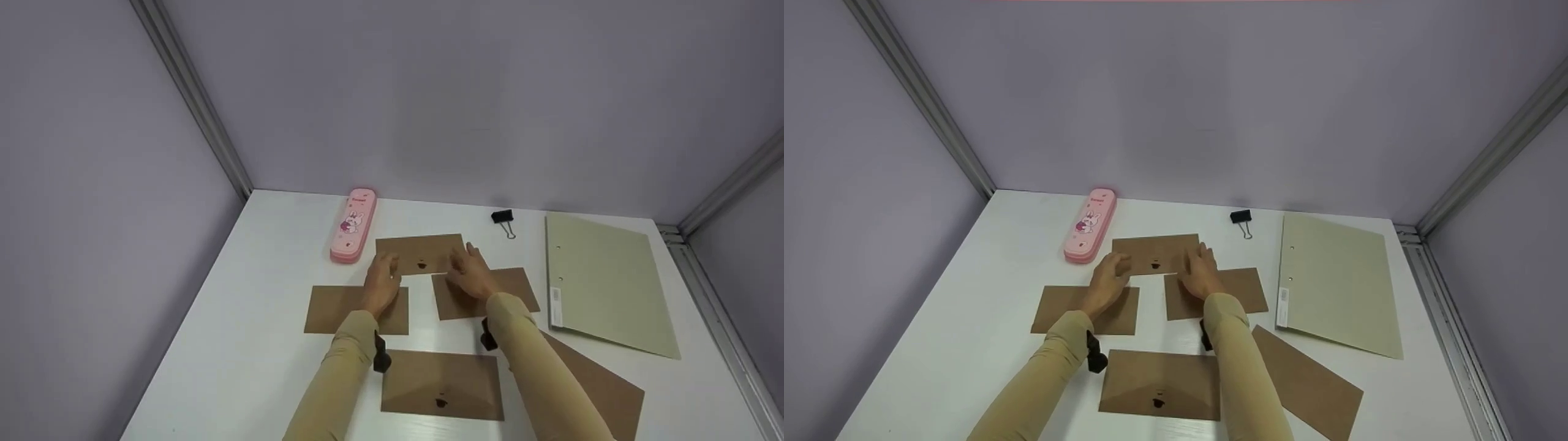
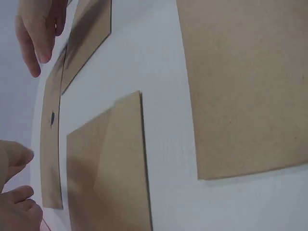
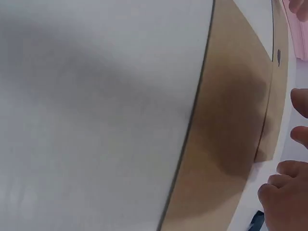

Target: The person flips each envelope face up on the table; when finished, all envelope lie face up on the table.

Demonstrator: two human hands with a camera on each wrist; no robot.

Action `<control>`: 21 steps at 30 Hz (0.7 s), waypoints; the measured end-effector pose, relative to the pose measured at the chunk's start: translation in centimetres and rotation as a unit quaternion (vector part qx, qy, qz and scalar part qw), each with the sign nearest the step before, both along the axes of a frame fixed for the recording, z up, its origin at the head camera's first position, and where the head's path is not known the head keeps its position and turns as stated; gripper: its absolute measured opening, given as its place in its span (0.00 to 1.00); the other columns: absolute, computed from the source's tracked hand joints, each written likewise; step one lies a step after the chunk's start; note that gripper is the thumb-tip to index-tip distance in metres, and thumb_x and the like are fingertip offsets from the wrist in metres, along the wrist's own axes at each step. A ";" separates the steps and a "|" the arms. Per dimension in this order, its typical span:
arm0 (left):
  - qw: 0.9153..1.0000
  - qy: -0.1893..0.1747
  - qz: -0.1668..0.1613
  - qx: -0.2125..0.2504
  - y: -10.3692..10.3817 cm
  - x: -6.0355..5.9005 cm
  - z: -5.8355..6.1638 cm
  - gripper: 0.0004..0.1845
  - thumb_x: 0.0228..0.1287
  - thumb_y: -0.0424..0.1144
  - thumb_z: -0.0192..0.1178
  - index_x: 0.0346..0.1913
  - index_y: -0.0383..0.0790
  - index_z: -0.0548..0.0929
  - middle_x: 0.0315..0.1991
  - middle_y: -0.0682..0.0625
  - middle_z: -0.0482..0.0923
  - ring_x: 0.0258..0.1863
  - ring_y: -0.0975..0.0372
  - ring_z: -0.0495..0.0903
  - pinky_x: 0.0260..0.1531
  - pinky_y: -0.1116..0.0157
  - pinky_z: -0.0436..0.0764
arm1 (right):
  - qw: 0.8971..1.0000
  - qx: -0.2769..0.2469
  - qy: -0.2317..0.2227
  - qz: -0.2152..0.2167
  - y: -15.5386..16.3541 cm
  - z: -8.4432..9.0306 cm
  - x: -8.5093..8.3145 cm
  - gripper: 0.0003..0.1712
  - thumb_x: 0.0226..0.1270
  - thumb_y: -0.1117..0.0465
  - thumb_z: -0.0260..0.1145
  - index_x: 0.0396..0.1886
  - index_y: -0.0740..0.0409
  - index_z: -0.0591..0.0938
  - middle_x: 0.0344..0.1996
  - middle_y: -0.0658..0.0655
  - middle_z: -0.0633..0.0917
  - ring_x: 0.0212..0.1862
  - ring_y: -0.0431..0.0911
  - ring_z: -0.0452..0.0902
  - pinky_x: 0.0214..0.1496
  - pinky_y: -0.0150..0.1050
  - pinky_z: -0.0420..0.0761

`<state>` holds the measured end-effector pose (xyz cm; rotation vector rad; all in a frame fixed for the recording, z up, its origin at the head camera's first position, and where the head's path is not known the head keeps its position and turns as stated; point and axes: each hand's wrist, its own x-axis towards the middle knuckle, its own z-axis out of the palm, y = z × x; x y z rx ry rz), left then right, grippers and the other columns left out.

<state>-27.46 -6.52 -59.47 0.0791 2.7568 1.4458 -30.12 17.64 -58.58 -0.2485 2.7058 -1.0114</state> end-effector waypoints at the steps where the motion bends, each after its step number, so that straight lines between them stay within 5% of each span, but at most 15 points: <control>1: 1.000 0.007 0.005 0.013 0.3 0.0 0.3 0.24 0.74 0.25 0.58 0.70 0.31 0.75 0.72 0.35 0.71 0.74 0.44 0.72 0.75 0.48 0.72 | 1.000 0.001 0.003 -0.004 0.6 0.5 0.0 0.40 0.81 0.58 0.59 0.84 0.64 0.55 0.84 0.76 0.47 0.85 0.71 0.40 0.85 0.67 0.51; 5: 0.997 0.015 0.011 0.072 1.9 0.8 1.7 0.24 0.76 0.26 0.56 0.72 0.35 0.73 0.74 0.38 0.71 0.77 0.46 0.69 0.76 0.47 0.71 | 0.999 0.004 0.014 -0.038 4.1 2.8 0.3 0.40 0.82 0.57 0.57 0.84 0.65 0.53 0.83 0.75 0.52 0.84 0.70 0.46 0.85 0.65 0.50; 10: 0.988 -0.033 -0.015 0.153 4.5 2.4 2.9 0.23 0.77 0.30 0.56 0.72 0.35 0.70 0.74 0.35 0.70 0.75 0.42 0.69 0.73 0.45 0.73 | 0.996 0.016 -0.001 -0.087 8.8 4.2 1.5 0.42 0.82 0.58 0.55 0.84 0.70 0.49 0.80 0.79 0.58 0.82 0.72 0.52 0.83 0.66 0.55; 17: 0.971 -0.154 -0.005 0.185 7.3 3.8 2.2 0.30 0.77 0.40 0.55 0.76 0.36 0.63 0.76 0.33 0.65 0.77 0.42 0.67 0.75 0.46 0.71 | 0.989 0.049 -0.082 -0.111 11.2 3.3 3.9 0.45 0.83 0.57 0.53 0.82 0.76 0.42 0.77 0.84 0.57 0.81 0.75 0.51 0.83 0.66 0.56; 21: 0.968 -0.165 0.014 0.191 8.2 4.2 1.6 0.32 0.77 0.39 0.54 0.78 0.33 0.60 0.77 0.31 0.64 0.79 0.42 0.65 0.77 0.45 0.68 | 0.986 0.065 -0.091 -0.123 10.7 2.7 4.5 0.46 0.81 0.56 0.55 0.81 0.79 0.45 0.74 0.85 0.61 0.78 0.77 0.55 0.81 0.67 0.60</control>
